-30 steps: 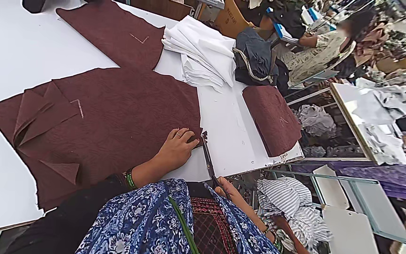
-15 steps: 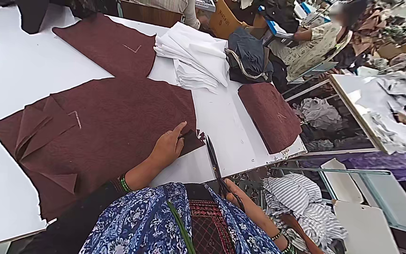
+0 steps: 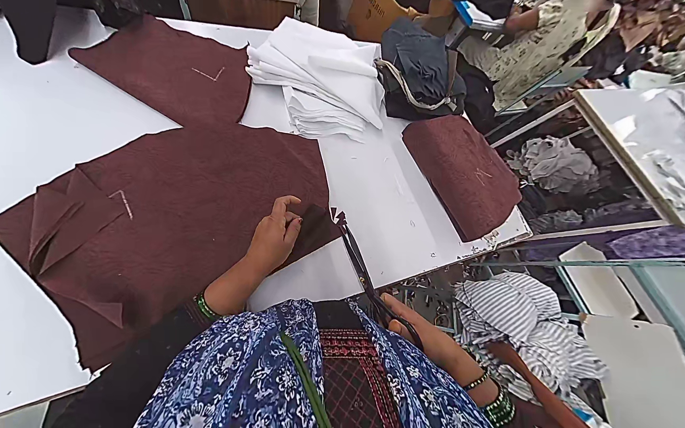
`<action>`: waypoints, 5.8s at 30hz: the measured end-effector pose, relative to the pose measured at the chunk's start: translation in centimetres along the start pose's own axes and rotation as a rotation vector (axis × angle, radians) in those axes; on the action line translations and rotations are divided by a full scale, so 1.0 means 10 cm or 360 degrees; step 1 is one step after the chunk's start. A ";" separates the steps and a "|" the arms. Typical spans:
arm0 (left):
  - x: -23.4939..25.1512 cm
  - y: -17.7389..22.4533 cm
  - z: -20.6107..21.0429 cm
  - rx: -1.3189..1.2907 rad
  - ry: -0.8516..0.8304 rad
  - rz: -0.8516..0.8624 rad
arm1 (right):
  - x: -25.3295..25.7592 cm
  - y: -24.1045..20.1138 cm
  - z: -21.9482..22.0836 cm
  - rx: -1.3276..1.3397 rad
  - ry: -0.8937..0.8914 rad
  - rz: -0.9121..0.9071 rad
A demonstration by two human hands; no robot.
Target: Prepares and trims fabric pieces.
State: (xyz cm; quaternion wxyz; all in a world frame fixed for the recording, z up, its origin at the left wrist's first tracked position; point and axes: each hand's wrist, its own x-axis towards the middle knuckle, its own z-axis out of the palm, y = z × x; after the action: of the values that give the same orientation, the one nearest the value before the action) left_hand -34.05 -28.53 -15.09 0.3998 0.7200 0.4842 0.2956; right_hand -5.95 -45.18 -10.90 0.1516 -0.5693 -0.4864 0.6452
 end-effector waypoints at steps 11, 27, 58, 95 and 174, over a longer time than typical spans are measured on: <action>-0.03 0.00 0.00 0.0036 -0.0004 0.0068 | 0.03 0.00 -0.06 0.0031 -0.0098 0.0085; -0.01 0.01 -0.01 0.0095 0.0025 0.0143 | 0.02 -0.05 -0.12 -0.0014 -0.0091 0.0124; -0.06 0.04 0.10 0.0339 -0.0067 0.0495 | 0.12 -0.37 0.14 -0.0188 0.0082 0.0358; -0.05 -0.01 0.14 0.0388 -0.0086 0.0498 | 0.11 -0.23 0.24 0.0027 0.0125 0.0285; -0.06 0.03 0.08 0.0219 0.0060 0.0393 | 0.19 -0.22 0.27 -0.0039 0.0136 0.0171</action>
State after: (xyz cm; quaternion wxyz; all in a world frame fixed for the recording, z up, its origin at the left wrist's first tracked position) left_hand -33.48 -29.34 -15.24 0.3007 0.7941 0.4185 0.3222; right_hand -9.65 -43.93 -10.56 0.1304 -0.6236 -0.4560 0.6214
